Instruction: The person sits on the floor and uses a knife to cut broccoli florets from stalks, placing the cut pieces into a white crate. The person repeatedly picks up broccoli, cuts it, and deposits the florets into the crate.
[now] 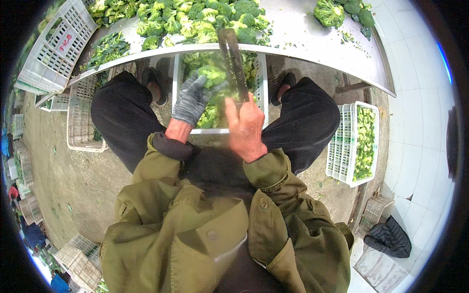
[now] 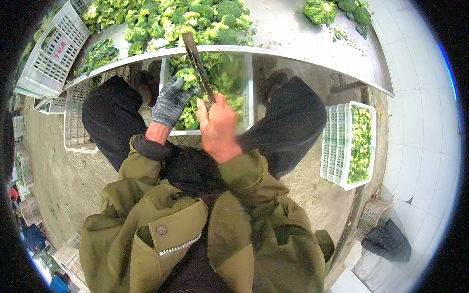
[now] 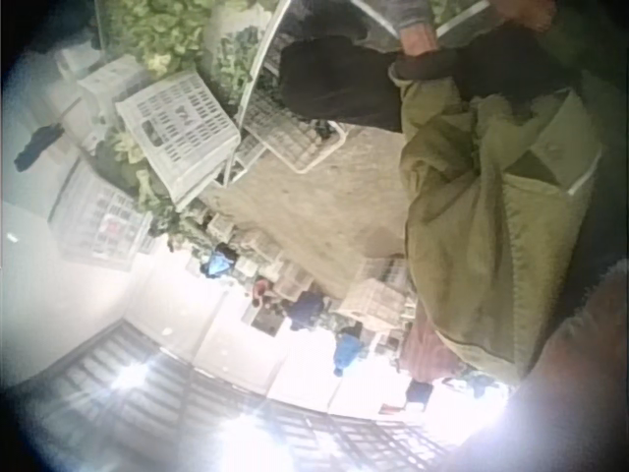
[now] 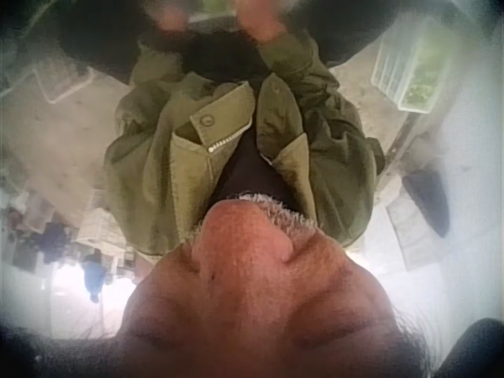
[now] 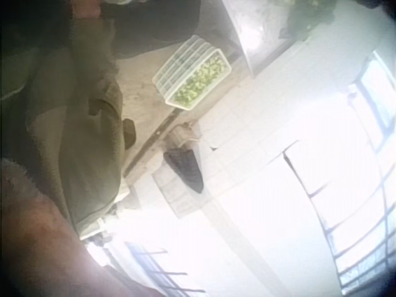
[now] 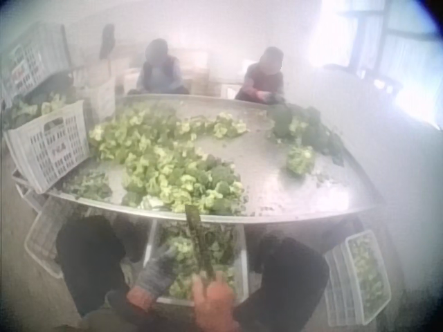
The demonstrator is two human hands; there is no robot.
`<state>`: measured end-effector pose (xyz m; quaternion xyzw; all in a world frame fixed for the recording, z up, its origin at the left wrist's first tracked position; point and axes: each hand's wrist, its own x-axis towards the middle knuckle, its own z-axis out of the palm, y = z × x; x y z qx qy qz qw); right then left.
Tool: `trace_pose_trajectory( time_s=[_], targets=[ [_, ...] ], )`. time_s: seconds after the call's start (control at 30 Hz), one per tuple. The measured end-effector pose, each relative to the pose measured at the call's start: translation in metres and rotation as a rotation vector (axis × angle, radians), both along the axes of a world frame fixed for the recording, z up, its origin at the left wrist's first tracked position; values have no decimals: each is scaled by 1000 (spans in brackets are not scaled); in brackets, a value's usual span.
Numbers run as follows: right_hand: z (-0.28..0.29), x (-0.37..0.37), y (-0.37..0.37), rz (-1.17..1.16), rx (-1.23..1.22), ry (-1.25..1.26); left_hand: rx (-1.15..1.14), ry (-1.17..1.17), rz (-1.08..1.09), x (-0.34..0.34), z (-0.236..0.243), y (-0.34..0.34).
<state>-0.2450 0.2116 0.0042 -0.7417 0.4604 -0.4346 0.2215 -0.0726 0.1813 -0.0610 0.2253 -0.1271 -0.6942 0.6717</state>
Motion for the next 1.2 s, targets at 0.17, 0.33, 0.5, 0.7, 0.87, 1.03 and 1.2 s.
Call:
trace_pose_trajectory(
  time_s=[0.17,0.33,0.5,0.7,0.87,1.03,1.2],
  targets=[
    [-24,12,-9,-15,268,229,207,-103,45,-5,-5,-4],
    [-34,5,-5,-13,270,174,71,-115,-26,-4,-11,0],
    [-37,4,3,47,402,177,172,-86,-92,2,-17,3],
    [-58,2,4,100,396,86,227,-174,-47,-6,-36,-2],
    [-70,4,2,130,161,249,278,-277,-24,-6,-34,3],
    [-68,5,5,93,458,80,348,-346,50,-7,-32,6],
    [-72,7,3,29,478,157,351,-172,-39,2,-55,2]
  ],
)
